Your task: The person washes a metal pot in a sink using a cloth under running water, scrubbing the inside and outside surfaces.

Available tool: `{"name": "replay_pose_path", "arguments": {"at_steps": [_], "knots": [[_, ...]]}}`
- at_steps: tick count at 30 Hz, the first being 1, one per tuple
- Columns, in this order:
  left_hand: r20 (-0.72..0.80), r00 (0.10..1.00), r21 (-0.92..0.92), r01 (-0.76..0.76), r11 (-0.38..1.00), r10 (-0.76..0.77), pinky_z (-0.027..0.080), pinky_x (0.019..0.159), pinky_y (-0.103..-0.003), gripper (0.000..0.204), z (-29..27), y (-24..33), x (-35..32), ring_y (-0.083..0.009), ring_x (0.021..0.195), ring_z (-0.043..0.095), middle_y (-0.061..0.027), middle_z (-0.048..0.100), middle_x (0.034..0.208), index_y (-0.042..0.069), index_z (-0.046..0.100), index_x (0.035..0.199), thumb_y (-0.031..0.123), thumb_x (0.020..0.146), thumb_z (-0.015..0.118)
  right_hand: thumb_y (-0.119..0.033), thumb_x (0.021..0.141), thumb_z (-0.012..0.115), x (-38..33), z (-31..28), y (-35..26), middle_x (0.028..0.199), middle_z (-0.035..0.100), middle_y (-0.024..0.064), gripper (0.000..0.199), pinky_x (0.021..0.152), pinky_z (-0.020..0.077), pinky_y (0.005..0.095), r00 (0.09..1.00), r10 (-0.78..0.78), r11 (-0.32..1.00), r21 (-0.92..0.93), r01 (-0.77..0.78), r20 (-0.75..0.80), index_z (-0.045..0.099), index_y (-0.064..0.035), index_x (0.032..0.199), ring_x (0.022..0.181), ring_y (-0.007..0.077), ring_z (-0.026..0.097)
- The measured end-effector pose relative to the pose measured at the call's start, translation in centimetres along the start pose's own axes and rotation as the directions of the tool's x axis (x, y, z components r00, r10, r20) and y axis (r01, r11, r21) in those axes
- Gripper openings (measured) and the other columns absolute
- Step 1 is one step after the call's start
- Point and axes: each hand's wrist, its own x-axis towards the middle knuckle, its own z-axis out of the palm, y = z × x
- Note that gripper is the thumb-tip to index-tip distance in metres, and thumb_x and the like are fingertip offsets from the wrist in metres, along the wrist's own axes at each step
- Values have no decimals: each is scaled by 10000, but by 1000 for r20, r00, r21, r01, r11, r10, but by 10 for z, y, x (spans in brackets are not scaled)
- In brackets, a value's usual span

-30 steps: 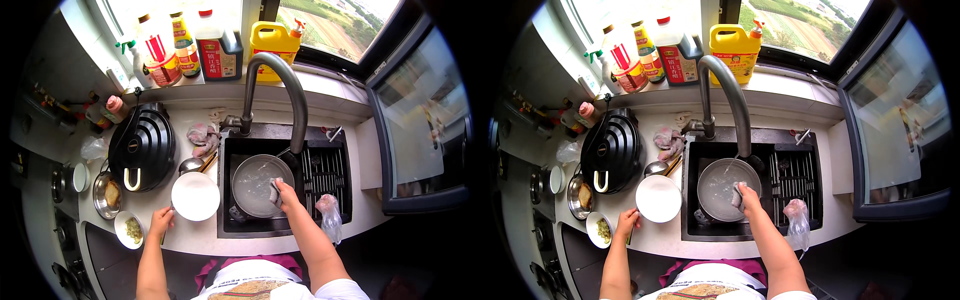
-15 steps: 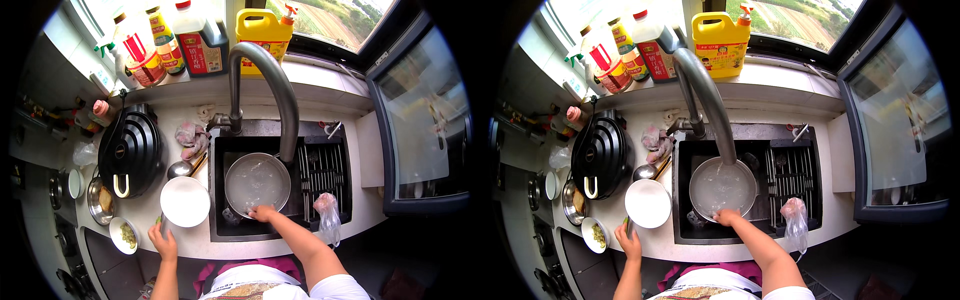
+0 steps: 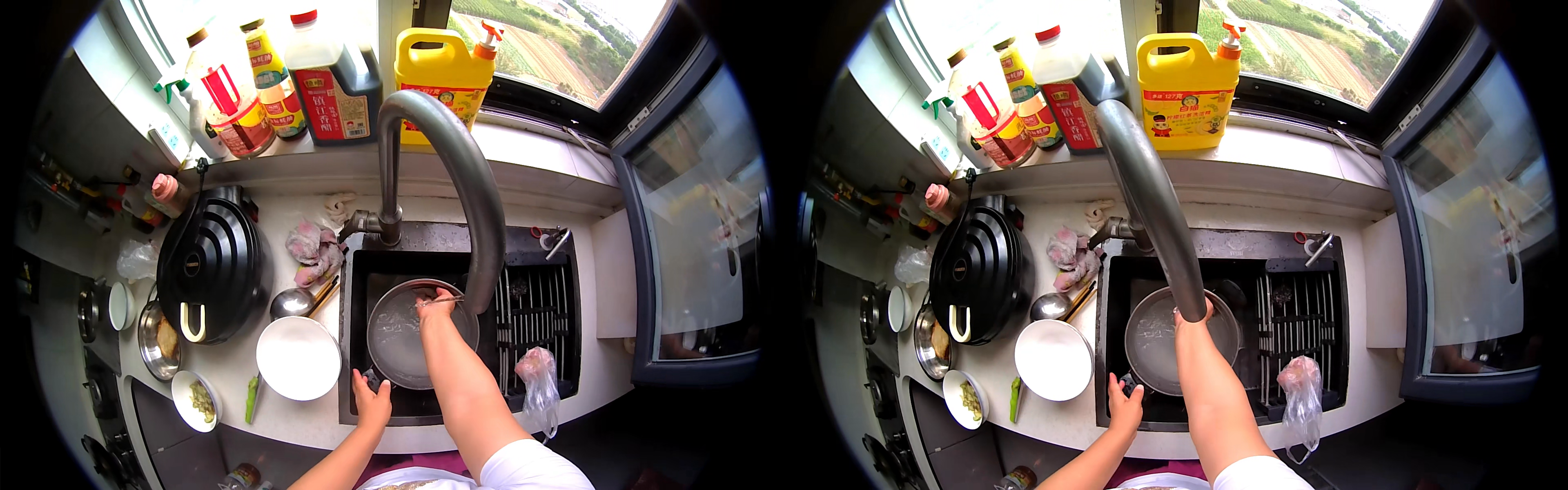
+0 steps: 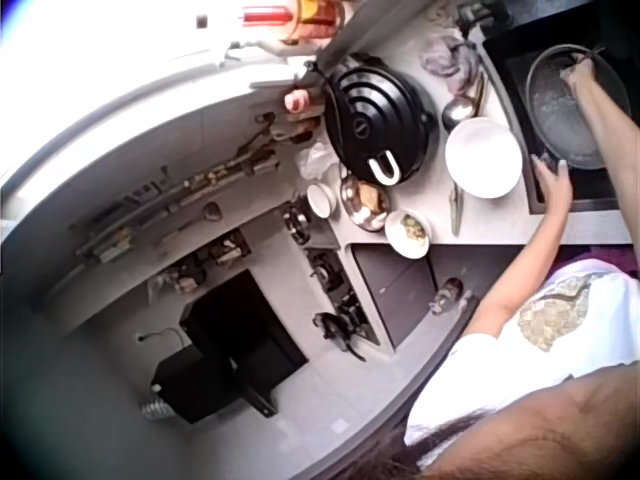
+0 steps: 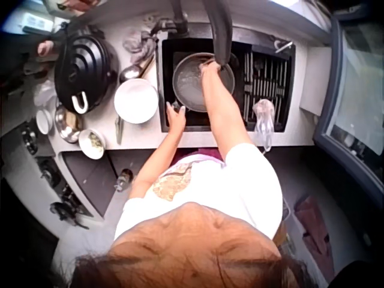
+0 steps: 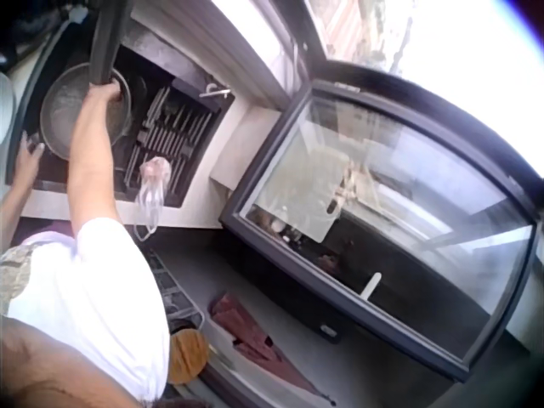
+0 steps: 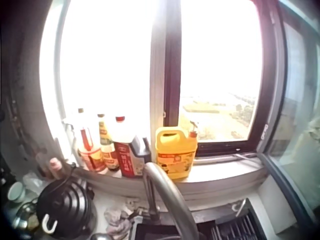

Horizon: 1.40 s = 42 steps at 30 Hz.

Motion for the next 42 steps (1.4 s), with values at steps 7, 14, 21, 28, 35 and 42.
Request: {"name": "replay_pose_path", "arguments": {"at_steps": [7, 14, 21, 28, 35, 42], "knots": [[123, 992, 263, -31, 964, -1, 112, 1130, -421, 776, 9, 2, 16, -397, 1372, 144, -232, 210, 1477, -68, 191, 1406, 172, 805, 618, -339, 757, 526, -9, -38, 57, 1038, 529, 25, 266, 904, 294, 417, 868, 459, 764, -583, -278, 188, 529, -148, 943, 978, 224, 451], [269, 960, 527, -209, 824, 72, 77, 1132, -447, 785, 14, -11, 22, -431, 1379, 57, -230, 180, 1489, -75, 193, 1404, 226, 812, 610, -471, 896, 376, -50, -109, 32, 1229, 565, 159, 597, 979, 343, 391, 754, 646, -323, -855, 406, 114, 547, 2, 1219, 1139, 270, 498], [388, 921, 714, -333, 616, 48, 115, 1112, -525, 902, 9, 3, 13, -436, 1381, 21, -232, 60, 1506, -67, 73, 1424, 256, 801, 641, -312, 881, 435, -103, -77, -73, 1303, 546, 61, 413, 1058, -76, 642, 918, 389, -829, 463, 313, 76, 610, -141, 1213, 1327, 285, 359], [437, 896, 730, -403, 552, 77, 165, 1105, -533, 894, 3, 7, 9, -406, 1389, 32, -193, 55, 1513, -52, 53, 1428, 234, 813, 634, -327, 907, 404, -79, -66, -95, 1399, 443, 57, 417, 1067, -114, 615, 794, 396, -751, 660, -10, 462, 596, -147, 1231, 1384, 245, 220], [421, 877, 703, -476, 528, 230, 182, 1119, -445, 845, 3, -9, 15, -418, 1364, 108, -213, 138, 1489, -76, 123, 1414, 207, 809, 642, -417, 904, 396, -146, -110, -64, 1227, 578, 148, 464, 1106, 119, 540, 862, 488, -869, -18, 495, 139, 575, -167, 1252, 1198, 315, 500], [420, 878, 734, -477, 484, 228, 170, 1129, -437, 867, 2, -1, 9, -414, 1375, 90, -211, 142, 1486, -75, 127, 1413, 188, 785, 663, -97, 740, 547, -86, -104, 31, 1171, 589, 138, 587, 901, 422, 313, 732, 546, -47, -857, 512, 407, 475, -73, 1322, 1073, 237, 545]]}}
